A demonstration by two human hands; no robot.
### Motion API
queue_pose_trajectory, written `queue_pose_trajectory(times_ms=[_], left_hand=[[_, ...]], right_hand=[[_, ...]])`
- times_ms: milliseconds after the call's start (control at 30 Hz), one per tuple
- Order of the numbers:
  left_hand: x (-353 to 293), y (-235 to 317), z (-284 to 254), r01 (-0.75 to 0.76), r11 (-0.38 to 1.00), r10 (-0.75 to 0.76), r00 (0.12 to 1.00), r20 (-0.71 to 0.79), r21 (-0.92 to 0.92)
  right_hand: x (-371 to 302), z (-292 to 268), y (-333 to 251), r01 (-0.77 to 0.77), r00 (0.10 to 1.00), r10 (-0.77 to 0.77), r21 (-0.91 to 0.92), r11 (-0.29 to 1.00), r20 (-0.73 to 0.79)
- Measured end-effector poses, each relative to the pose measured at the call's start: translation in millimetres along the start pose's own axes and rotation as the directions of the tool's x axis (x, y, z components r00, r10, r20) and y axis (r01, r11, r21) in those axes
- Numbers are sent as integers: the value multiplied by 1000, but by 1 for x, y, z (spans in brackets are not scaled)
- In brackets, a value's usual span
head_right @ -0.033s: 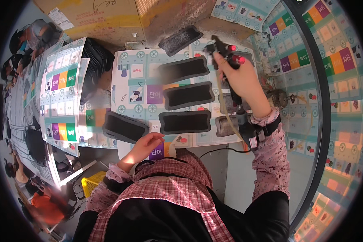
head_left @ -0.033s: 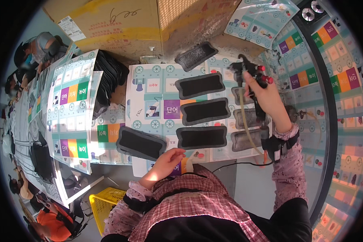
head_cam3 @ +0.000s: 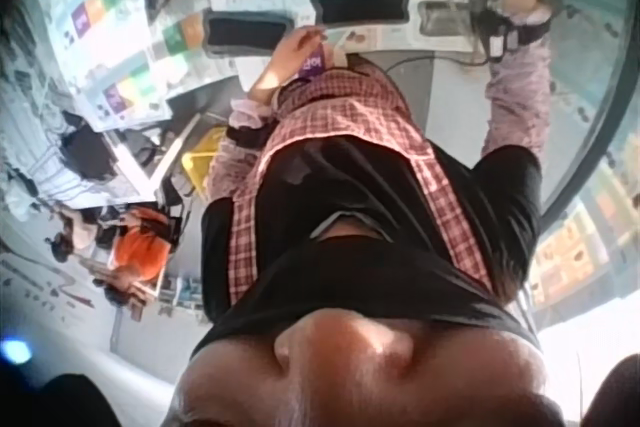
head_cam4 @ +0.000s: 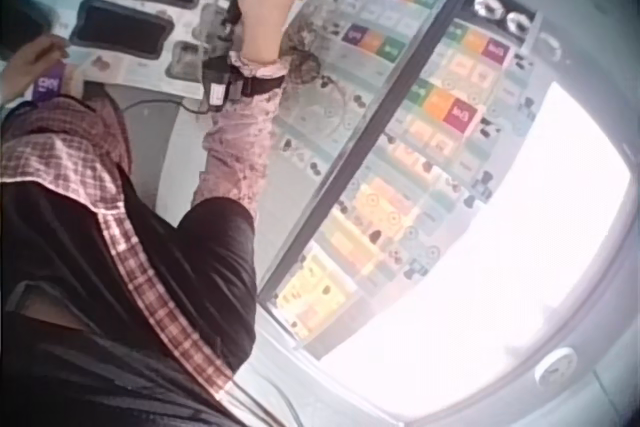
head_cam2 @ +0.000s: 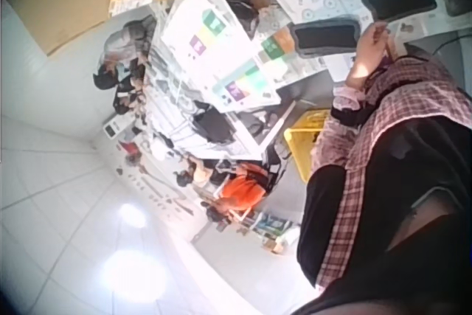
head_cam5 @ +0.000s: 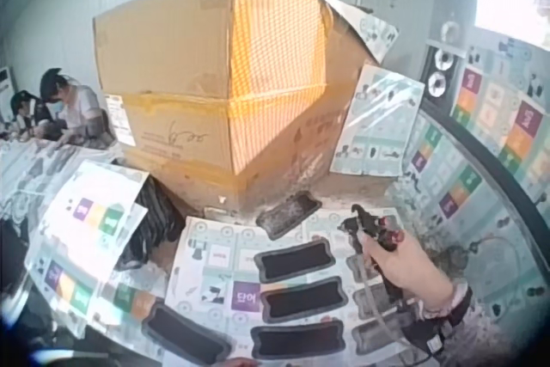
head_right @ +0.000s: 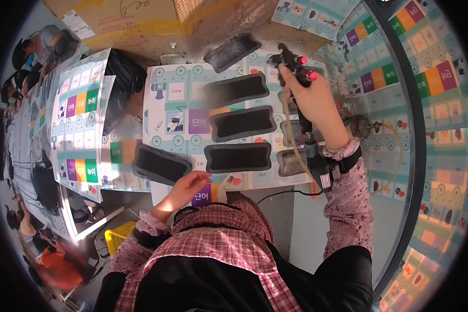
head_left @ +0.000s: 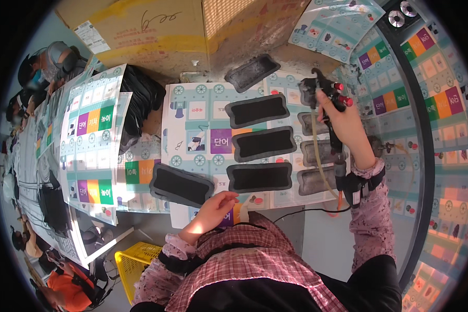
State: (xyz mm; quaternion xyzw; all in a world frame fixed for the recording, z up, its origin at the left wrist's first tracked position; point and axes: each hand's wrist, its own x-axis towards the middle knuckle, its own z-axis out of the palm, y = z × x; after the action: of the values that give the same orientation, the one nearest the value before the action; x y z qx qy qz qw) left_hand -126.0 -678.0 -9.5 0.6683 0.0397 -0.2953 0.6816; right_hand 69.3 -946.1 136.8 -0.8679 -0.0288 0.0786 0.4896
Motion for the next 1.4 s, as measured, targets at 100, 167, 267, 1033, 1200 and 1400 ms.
queue_pose_trajectory(times_ms=[100, 167, 267, 1033, 1200, 1400], left_hand=[[-1, -6, -2, 6, 1000, -6, 1000, -6, 11], [-1, -10, -3, -1, 1000, 1, 1000, -1, -15], [-2, -7, -2, 1, 1000, 0, 1000, 17, -30], [-3, -8, -5, 27, 998, -26, 1000, 17, -49], [-3, -10, -7, 20, 1000, -19, 999, 32, -9], [1, -4, -1, 27, 1000, -28, 996, 79, 13]], right_hand=[[-2, -4, 2, 30, 996, -29, 5, 1000, -90], [-4, -2, -1, 0, 999, 2, 38, 999, -53], [-1, -9, 2, -60, 996, 60, 4, 998, -65], [-18, 6, 5, -18, 998, 17, 14, 1000, 68], [-67, 14, 16, -66, 998, 66, -30, 997, -20], [-70, 30, 36, -186, 977, 193, 82, 979, -91]])
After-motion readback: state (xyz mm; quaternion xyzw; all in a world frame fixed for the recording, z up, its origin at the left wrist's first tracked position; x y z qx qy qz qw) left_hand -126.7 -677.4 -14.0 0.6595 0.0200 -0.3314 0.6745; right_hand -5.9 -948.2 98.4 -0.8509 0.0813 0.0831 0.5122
